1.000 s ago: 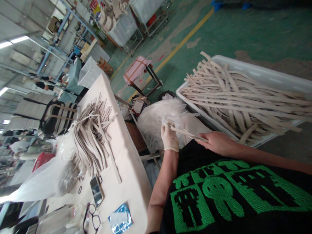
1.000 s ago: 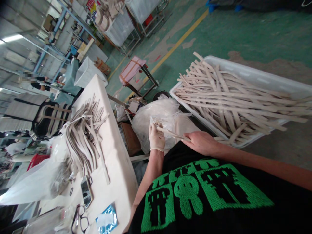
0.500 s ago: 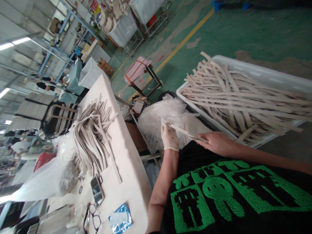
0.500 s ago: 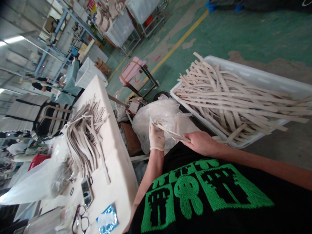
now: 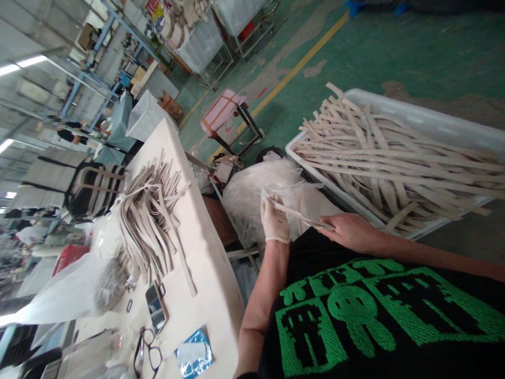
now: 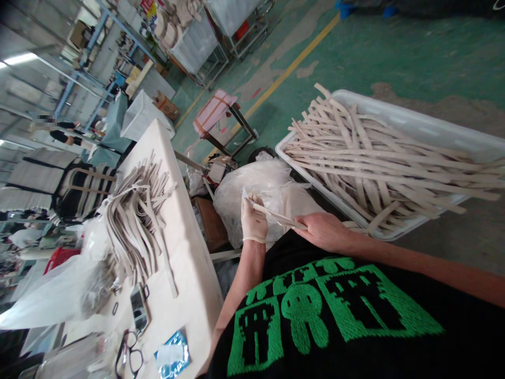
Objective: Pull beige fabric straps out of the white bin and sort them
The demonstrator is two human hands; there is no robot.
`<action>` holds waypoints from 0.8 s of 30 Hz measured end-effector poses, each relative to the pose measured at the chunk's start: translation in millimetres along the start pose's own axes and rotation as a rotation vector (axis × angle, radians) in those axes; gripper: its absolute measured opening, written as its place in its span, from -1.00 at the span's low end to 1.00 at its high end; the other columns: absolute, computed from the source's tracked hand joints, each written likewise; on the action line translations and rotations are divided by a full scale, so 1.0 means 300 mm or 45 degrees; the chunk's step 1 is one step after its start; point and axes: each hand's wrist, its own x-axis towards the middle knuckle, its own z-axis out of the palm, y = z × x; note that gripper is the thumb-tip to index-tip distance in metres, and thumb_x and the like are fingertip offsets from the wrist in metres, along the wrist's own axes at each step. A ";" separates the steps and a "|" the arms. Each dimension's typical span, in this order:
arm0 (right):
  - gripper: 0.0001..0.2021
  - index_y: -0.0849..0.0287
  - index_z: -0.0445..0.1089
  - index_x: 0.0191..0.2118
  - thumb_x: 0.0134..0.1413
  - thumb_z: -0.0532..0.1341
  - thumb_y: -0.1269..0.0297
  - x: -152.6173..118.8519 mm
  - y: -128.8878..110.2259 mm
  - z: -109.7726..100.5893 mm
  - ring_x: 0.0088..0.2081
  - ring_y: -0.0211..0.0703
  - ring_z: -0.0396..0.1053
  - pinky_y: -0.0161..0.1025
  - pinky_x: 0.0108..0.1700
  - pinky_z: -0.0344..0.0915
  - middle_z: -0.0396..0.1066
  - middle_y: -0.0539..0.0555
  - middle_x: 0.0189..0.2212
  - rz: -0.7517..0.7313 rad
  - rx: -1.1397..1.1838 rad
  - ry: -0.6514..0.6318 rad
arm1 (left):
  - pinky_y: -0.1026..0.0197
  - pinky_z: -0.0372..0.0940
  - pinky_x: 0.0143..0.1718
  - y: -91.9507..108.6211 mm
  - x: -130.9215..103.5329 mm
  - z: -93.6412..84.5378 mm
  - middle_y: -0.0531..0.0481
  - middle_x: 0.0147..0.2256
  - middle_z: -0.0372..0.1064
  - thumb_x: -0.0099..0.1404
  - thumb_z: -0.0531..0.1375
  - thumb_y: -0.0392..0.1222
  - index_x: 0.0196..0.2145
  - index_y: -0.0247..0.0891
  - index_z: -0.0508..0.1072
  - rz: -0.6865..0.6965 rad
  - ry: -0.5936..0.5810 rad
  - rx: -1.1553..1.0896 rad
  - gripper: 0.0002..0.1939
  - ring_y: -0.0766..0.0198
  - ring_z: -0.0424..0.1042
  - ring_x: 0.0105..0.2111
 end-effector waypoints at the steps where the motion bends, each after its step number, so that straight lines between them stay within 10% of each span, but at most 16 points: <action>1: -0.68 0.15 0.59 -0.04 0.46 0.10 0.17 0.001 -0.002 -0.003 -0.09 0.12 0.61 -0.20 -0.17 0.27 0.66 0.20 -0.20 0.012 0.000 -0.001 | 0.19 0.34 0.30 0.002 -0.004 0.001 -0.07 -0.14 0.59 0.54 0.14 -0.23 -0.15 -0.27 0.57 -0.015 0.006 -0.006 -0.81 0.32 0.58 0.06; 24: -0.68 0.21 0.61 -0.05 0.43 0.12 0.21 -0.010 0.000 -0.020 -0.21 0.09 0.61 -0.21 -0.22 0.29 0.65 0.22 -0.29 0.025 0.125 0.073 | 0.32 0.43 0.06 0.020 0.005 -0.022 -0.11 0.02 0.62 0.51 0.18 -0.29 -0.10 -0.20 0.61 -0.221 0.069 -0.033 -0.82 0.31 0.58 0.07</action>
